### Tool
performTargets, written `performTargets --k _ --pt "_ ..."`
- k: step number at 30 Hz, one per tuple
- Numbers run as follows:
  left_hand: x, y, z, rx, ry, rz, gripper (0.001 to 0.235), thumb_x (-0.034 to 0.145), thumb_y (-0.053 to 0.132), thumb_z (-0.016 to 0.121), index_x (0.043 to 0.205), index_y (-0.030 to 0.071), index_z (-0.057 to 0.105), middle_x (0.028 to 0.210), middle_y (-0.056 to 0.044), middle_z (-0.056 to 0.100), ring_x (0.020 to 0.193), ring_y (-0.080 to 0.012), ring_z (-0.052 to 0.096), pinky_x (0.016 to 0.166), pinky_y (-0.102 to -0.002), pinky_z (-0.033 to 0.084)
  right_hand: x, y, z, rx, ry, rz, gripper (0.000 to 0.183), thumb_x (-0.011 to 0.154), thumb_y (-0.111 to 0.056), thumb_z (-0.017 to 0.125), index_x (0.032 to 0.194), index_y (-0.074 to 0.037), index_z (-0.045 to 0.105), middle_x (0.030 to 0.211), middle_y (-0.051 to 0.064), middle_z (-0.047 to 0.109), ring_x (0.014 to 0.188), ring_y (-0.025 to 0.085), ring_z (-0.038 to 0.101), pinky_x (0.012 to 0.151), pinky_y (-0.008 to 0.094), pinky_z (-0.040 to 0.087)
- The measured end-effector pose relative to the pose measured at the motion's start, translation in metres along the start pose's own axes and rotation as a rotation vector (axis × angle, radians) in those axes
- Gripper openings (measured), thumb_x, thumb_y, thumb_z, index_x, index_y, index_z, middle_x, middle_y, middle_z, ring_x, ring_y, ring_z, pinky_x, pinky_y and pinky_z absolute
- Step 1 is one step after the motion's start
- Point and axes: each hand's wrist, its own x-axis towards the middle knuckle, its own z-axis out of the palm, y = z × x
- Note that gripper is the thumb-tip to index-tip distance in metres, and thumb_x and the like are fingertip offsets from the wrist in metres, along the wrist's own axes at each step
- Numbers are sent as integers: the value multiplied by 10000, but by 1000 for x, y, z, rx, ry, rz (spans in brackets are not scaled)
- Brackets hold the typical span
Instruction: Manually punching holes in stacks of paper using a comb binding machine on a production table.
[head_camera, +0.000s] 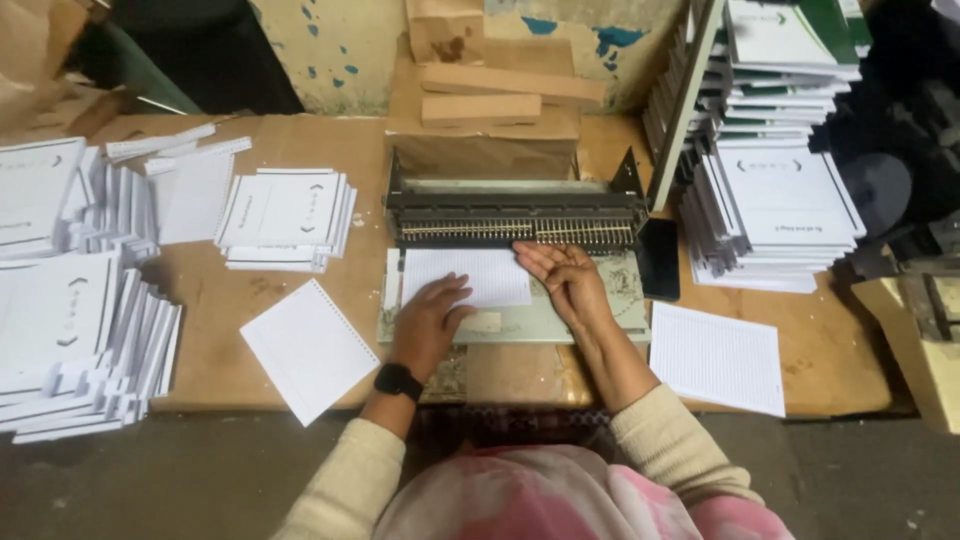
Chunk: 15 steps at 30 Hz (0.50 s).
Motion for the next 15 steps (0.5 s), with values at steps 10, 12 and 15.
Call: performTargets --k 10,12,15 --pt "0 0 1 24 34 -1 243 915 253 656 1105 110 703 1173 -46 684 1216 -251 572 1018 -405 477 4 0 1 -91 24 35 571 588 245 349 1154 172 362 1232 456 467 1233 543 478 1057 632 391" --pt "-1 4 -4 -15 14 5 242 905 231 660 1102 97 703 1177 -64 685 1218 -271 569 1018 -413 478 -2 -3 13 -96 51 114 552 651 191 357 1202 164 359 1319 418 444 1278 493 459 1089 588 370" --pt "0 4 -5 -21 -6 -9 249 920 246 647 1108 91 698 1195 -73 678 1226 -275 564 1025 -421 471 -2 11 36 -28 28 179 620 672 181 364 1291 186 319 1339 397 434 1286 475 451 1095 569 363"
